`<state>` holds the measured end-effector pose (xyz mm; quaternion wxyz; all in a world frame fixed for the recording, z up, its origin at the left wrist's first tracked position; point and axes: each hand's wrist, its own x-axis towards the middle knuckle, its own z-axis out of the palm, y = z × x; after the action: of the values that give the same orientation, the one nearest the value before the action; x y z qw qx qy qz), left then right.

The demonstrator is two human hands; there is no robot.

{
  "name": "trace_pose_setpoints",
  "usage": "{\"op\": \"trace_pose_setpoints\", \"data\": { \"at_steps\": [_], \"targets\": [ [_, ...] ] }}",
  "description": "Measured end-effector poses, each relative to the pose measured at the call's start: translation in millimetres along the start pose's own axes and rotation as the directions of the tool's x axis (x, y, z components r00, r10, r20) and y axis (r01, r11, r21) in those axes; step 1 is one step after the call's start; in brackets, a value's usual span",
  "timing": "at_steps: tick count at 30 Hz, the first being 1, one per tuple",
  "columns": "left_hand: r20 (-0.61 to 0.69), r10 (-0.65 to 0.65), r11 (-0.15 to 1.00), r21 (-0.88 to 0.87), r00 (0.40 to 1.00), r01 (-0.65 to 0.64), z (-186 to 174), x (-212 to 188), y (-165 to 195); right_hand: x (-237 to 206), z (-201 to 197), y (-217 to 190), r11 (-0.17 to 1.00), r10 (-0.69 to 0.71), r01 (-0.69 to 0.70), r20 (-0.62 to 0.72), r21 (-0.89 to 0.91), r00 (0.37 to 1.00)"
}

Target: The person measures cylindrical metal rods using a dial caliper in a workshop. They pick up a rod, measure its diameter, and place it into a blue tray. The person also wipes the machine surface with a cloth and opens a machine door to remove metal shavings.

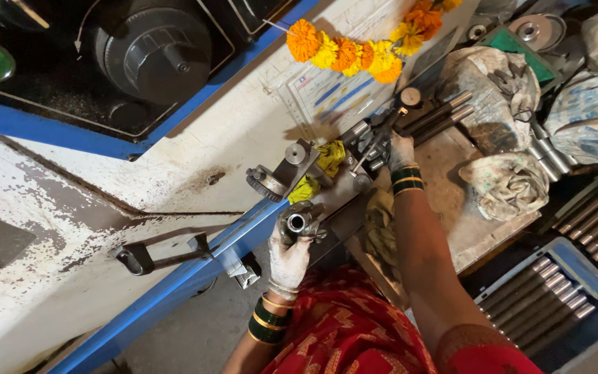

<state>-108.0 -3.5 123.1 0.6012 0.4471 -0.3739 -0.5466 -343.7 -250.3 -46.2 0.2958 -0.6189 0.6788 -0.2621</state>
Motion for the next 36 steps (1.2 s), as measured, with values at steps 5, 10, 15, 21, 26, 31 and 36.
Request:
{"op": "trace_pose_setpoints", "data": {
  "at_steps": [5,10,15,21,26,31,36],
  "targets": [
    [0.023,0.028,0.991,0.131,0.999,-0.031,-9,-11,-2,-53,-13,6,0.494,0.265,0.021,-0.173,0.869,0.948],
    [0.038,0.070,0.992,0.100,0.997,-0.074,-21,-36,-3,-181,-14,-13,0.473,0.175,0.058,-0.158,0.879,0.972],
    [0.080,0.152,0.959,0.228,0.985,-0.166,-22,-87,14,-309,0,-51,0.644,0.051,-0.050,0.022,0.763,0.998],
    [0.224,0.209,0.921,0.284,0.952,-0.268,-24,-173,57,-414,21,-62,0.908,-0.408,0.406,-0.005,0.104,0.913],
    [0.344,0.142,0.966,0.156,0.928,-0.206,-21,-246,80,-484,43,-28,0.964,-0.112,0.097,0.047,0.248,0.993],
    [0.560,0.185,0.939,0.142,0.807,-0.314,-17,-302,92,-550,27,-4,0.740,-0.112,0.204,-0.182,0.641,0.977],
    [0.678,0.018,0.992,-0.105,0.734,0.073,-6,-341,73,-625,-13,11,0.820,0.090,0.076,-0.259,0.568,0.962]
  ]
}}
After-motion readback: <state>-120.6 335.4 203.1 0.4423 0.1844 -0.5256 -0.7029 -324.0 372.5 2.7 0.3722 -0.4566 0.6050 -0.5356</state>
